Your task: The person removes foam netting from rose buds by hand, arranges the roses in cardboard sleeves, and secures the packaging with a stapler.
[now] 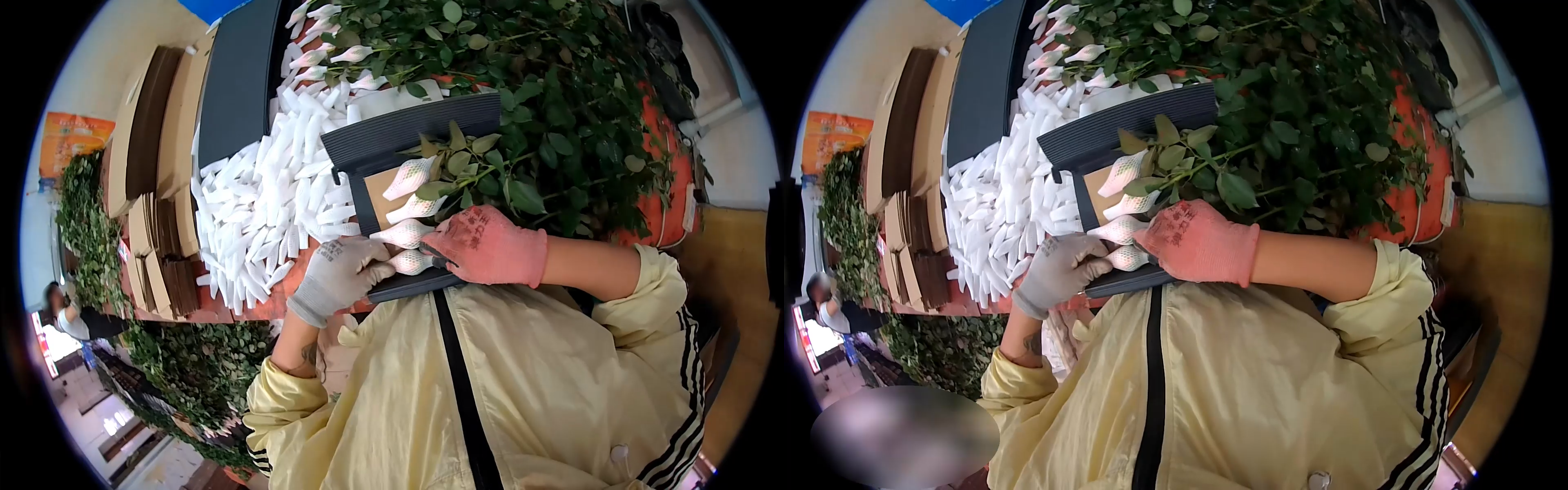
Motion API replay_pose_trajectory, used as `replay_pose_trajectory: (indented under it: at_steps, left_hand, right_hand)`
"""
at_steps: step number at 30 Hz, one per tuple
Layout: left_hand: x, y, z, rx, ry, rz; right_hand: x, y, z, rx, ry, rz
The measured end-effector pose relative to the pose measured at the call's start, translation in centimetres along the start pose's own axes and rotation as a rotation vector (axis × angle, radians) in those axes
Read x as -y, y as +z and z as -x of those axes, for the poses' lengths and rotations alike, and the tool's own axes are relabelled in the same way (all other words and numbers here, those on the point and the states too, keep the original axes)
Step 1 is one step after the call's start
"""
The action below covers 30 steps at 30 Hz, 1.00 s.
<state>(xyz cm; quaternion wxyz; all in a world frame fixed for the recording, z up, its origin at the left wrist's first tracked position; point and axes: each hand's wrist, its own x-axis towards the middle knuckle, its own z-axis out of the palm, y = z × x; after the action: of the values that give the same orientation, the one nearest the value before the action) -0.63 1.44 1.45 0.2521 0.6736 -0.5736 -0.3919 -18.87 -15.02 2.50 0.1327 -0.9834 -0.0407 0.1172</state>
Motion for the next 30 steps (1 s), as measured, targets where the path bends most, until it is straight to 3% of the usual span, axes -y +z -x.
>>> replay_pose_trajectory:
  at_steps: [4,5,6,8,9,11,14,15,16,18,20,22,24,27,28,30]
  left_hand:
    - [0.0,0.0,0.2,0.011,0.052,-0.053]
    - [-0.1,-0.2,0.2,0.019,0.059,-0.052]
    - [-0.2,-0.5,0.2,0.029,0.067,-0.052]
    - [0.5,-0.8,0.7,0.046,0.093,-0.052]
    - [0.8,-1.0,1.0,0.056,0.070,-0.006]
    - [1.2,-1.2,1.7,0.089,-0.064,0.020]
    - [1.6,-2.0,2.8,0.054,-0.072,-0.057]
    - [2.7,-2.5,3.8,-0.007,-0.133,-0.134]
    - [2.6,-3.1,4.6,-0.054,-0.349,-0.217]
    - [1.5,-3.2,5.8,-0.349,-0.056,-0.532]
    - [-2.6,-2.4,5.6,-0.348,-0.046,-0.572]
    - [-5.4,0.5,4.4,-0.366,0.105,-0.521]
    - [-7.0,2.5,2.4,-0.324,0.141,-0.484]
    - [-5.3,4.4,2.0,-0.403,0.071,-0.430]
    - [-5.2,4.5,2.2,-0.435,0.094,-0.416]
    - [-5.2,5.1,2.7,-0.494,0.086,-0.388]
  right_hand:
    - [-0.2,0.8,0.7,-0.178,-0.046,0.037]
    - [-0.1,0.4,0.3,-0.035,-0.009,0.020]
    - [-0.2,0.6,0.3,-0.046,0.012,0.006]
    - [-0.4,1.1,0.7,-0.197,-0.059,-0.017]
    - [-0.5,2.1,0.6,-0.323,-0.068,-0.053]
    - [-0.6,2.6,0.4,-0.333,-0.054,-0.061]
    - [-0.6,2.6,0.1,-0.314,-0.059,-0.062]
    - [-0.5,2.4,0.2,-0.301,-0.037,-0.069]
    - [-0.4,2.0,0.4,-0.286,-0.019,-0.076]
    - [-0.1,0.5,0.8,-0.258,-0.014,-0.025]
    - [0.3,0.3,0.9,-0.213,-0.035,0.024]
    - [0.4,0.6,0.6,-0.164,-0.057,0.025]
    - [0.3,1.0,0.5,-0.176,-0.133,0.063]
    - [0.7,-0.4,2.2,-0.532,-0.133,0.190]
    - [0.6,-1.2,2.3,-0.514,-0.175,0.211]
    - [1.1,-2.9,2.5,-0.282,0.028,0.120]
